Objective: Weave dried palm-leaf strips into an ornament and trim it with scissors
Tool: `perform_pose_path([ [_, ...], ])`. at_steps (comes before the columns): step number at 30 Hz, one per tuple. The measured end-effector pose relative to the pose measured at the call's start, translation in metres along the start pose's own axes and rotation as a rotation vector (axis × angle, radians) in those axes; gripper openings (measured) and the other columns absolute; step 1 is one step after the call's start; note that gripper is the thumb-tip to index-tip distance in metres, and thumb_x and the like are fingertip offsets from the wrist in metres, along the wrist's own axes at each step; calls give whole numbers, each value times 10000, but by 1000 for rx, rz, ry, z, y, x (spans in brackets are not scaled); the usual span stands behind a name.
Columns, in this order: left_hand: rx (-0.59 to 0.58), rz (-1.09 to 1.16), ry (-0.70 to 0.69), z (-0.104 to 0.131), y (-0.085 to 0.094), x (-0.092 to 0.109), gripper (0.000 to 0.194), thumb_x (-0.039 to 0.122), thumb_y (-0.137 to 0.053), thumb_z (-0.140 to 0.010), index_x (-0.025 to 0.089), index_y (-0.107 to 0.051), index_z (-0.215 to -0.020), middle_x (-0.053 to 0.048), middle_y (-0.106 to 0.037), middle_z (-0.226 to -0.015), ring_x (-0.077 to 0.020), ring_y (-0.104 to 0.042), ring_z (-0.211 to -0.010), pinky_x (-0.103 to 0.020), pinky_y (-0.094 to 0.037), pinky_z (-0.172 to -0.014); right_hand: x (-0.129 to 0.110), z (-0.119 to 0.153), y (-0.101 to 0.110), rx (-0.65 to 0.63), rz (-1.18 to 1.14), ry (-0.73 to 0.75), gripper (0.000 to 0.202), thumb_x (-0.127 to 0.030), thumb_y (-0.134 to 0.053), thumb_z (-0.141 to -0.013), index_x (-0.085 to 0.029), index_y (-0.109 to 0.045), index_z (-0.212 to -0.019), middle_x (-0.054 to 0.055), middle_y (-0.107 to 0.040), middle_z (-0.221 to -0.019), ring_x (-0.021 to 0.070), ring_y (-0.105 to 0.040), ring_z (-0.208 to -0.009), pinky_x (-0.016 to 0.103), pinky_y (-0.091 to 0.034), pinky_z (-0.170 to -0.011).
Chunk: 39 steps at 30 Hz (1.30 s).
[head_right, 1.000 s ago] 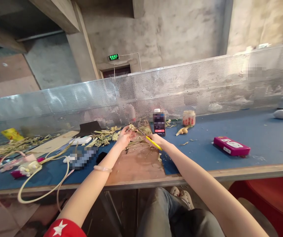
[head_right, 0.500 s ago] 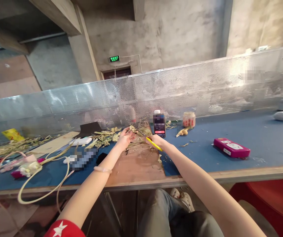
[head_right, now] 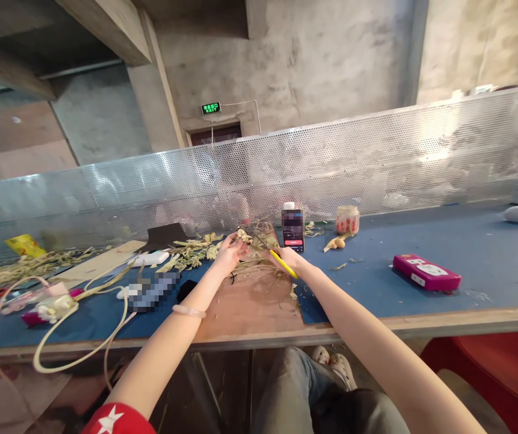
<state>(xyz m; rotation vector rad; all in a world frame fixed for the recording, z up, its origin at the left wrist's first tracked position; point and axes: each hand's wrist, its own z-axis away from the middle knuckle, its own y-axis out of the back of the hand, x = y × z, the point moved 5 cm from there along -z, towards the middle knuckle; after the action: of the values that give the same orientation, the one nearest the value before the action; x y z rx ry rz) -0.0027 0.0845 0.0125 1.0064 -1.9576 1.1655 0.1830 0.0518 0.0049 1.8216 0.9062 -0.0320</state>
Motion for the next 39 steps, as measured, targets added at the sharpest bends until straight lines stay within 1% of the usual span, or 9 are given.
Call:
perform_pose_path([
  [4,-5,6,-5,1,-2,1,376,145,-711,-646,200,-533,-972,-35,-658,-841,-169,-645,-755,-308,-496,-681,2,0,-1,-14,-49,-1,381,-446,-410,-814,-121,-578,-708,50,-603,-643,139,-496,-569,213,-317,-500],
  [9,-39,17,-29,3,-6,3,378,135,-715,-636,199,-523,-955,-29,-654,-849,-184,-647,-798,-345,-491,-746,-1,-1,-2,-24,-4,60,391,-448,-400,-826,-118,-593,-742,60,-610,-669,158,-524,-621,213,-323,-528],
  [17,-25,8,-20,2,-5,2,390,135,-719,-623,211,-516,-948,-20,-656,-852,-176,-644,-779,-355,-493,-738,1,-1,-3,-39,16,54,418,-456,-392,-834,-110,-620,-783,67,-621,-684,163,-528,-630,210,-329,-532],
  [23,-22,-2,-17,1,-4,2,403,157,-734,-616,214,-518,-952,-20,-662,-835,-163,-639,-753,-318,-495,-695,-1,0,-1,-48,7,55,392,-420,-388,-841,-109,-626,-822,69,-629,-716,168,-540,-662,206,-340,-550],
  [27,-54,-44,13,3,-7,-1,391,197,-725,-638,220,-517,-968,-24,-662,-863,-162,-638,-780,-269,-481,-656,0,0,-2,-43,2,48,414,-454,-391,-835,-110,-620,-817,58,-613,-686,165,-534,-658,205,-338,-548],
  [30,-83,-58,13,4,-9,-1,376,209,-711,-659,226,-520,-982,-24,-666,-870,-162,-637,-786,-261,-477,-651,1,0,-4,-27,-3,54,430,-477,-378,-833,-118,-610,-784,41,-591,-649,149,-517,-617,205,-330,-539],
  [34,-27,30,4,4,-8,5,332,159,-689,-673,209,-553,-972,-30,-655,-905,-157,-636,-775,-293,-483,-692,5,0,-4,11,10,12,431,-497,-383,-825,-128,-596,-761,38,-581,-638,138,-506,-594,199,-316,-518],
  [37,3,127,10,3,-7,10,238,120,-640,-710,192,-591,-931,-29,-651,-934,-145,-630,-821,-294,-475,-759,8,-1,-4,22,32,-35,422,-510,-387,-823,-140,-583,-768,45,-592,-651,140,-516,-589,195,-307,-501],
  [39,33,168,10,2,-5,13,160,111,-612,-733,182,-610,-876,-25,-657,-911,-136,-626,-828,-293,-469,-792,8,-1,-2,27,63,-34,415,-511,-386,-826,-145,-575,-771,50,-601,-660,142,-523,-584,196,-302,-493],
])
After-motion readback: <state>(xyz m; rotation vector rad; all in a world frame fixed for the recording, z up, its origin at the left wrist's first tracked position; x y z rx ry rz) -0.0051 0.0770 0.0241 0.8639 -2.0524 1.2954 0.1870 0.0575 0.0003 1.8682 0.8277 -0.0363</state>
